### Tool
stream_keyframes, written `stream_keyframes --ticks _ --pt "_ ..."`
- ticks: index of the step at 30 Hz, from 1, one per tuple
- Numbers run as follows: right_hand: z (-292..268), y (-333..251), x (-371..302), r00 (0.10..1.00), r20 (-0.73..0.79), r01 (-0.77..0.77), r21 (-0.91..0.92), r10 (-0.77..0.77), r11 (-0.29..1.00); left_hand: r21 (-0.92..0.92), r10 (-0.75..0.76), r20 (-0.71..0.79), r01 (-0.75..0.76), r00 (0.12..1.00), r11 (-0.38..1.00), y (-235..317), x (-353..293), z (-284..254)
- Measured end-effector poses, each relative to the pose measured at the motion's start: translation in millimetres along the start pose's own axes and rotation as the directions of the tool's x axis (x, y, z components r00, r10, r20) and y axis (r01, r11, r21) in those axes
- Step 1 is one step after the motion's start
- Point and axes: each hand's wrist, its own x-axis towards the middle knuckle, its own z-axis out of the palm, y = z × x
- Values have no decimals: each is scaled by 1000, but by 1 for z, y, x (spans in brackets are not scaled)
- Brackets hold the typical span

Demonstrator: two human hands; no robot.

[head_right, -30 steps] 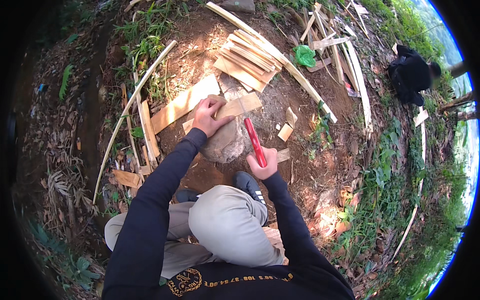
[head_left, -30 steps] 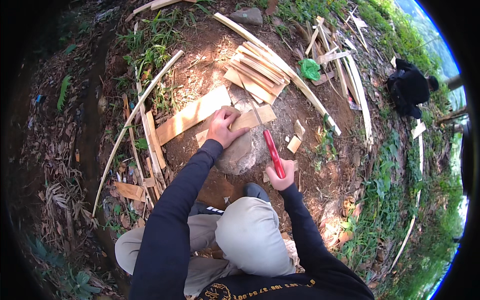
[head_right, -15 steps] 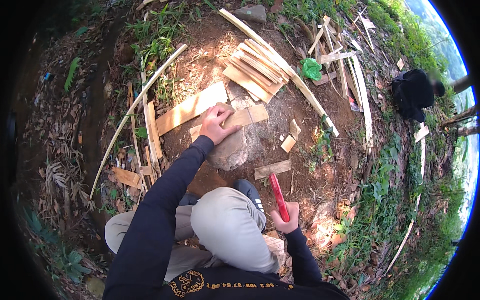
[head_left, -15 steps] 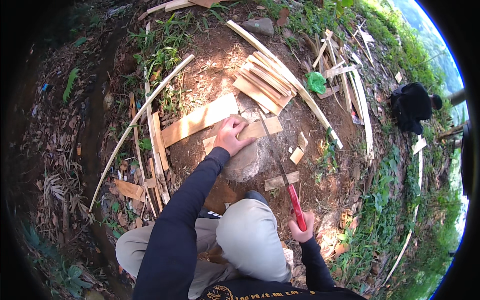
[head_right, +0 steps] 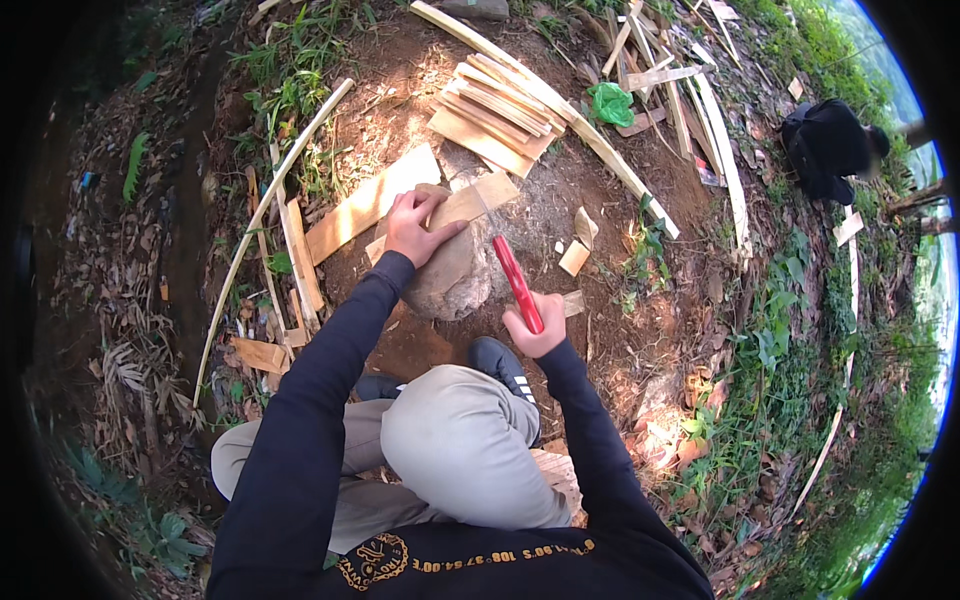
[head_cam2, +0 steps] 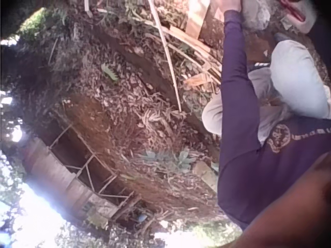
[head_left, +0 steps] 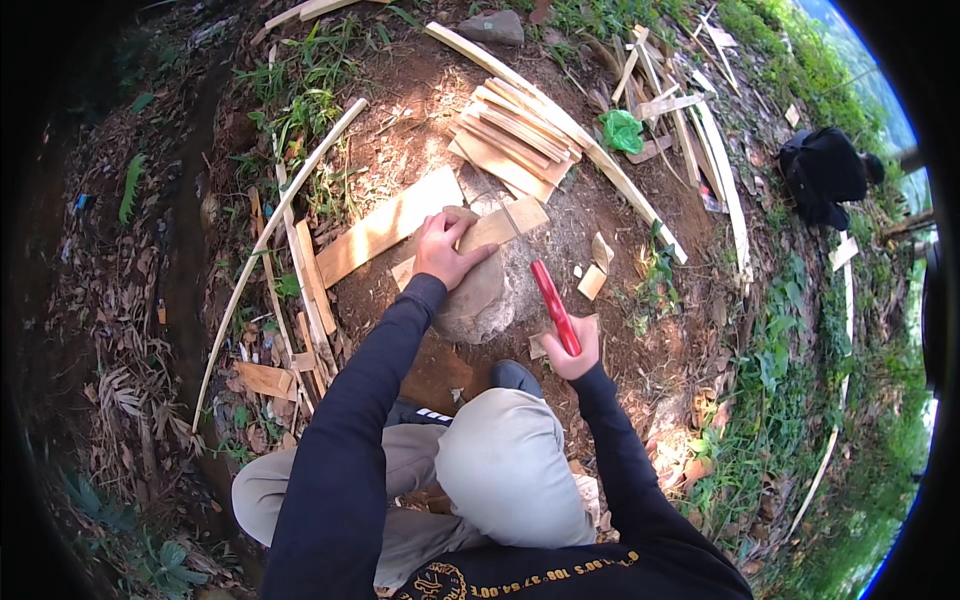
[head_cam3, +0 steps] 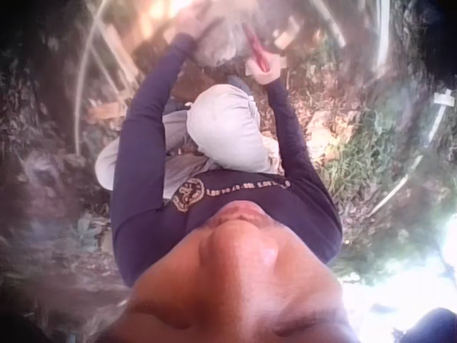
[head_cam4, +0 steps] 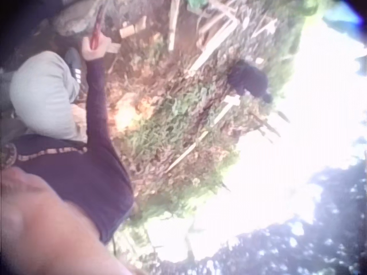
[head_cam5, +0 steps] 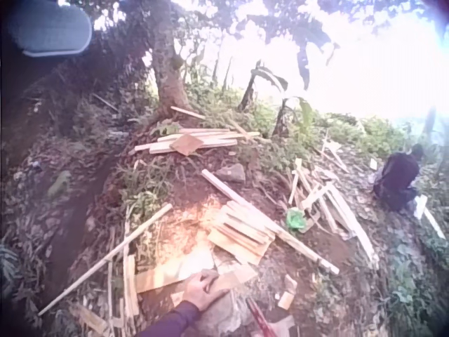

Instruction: The person uses a hand saw to cut a piece of wood into smaller sections while sitting on the ground. After cutting, the person arranges the cut pieces into a small stack.

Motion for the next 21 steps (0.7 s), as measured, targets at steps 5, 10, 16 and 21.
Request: stream_keyframes --ticks 5,10,16,21 --pt "-51 -13 -76 990 115 -82 -33 85 996 55 168 -30 -166 985 985 11 -3 -8" --pt "-1 15 13 998 63 -12 -26 13 1000 21 71 -27 -70 997 997 0 1 1" --pt "-63 -13 -78 982 151 -119 41 111 992 63 121 -47 -118 992 991 11 -5 -8" --pt "-3 1 20 997 66 -41 1 41 999 5 89 -38 -88 995 996 6 2 -1"
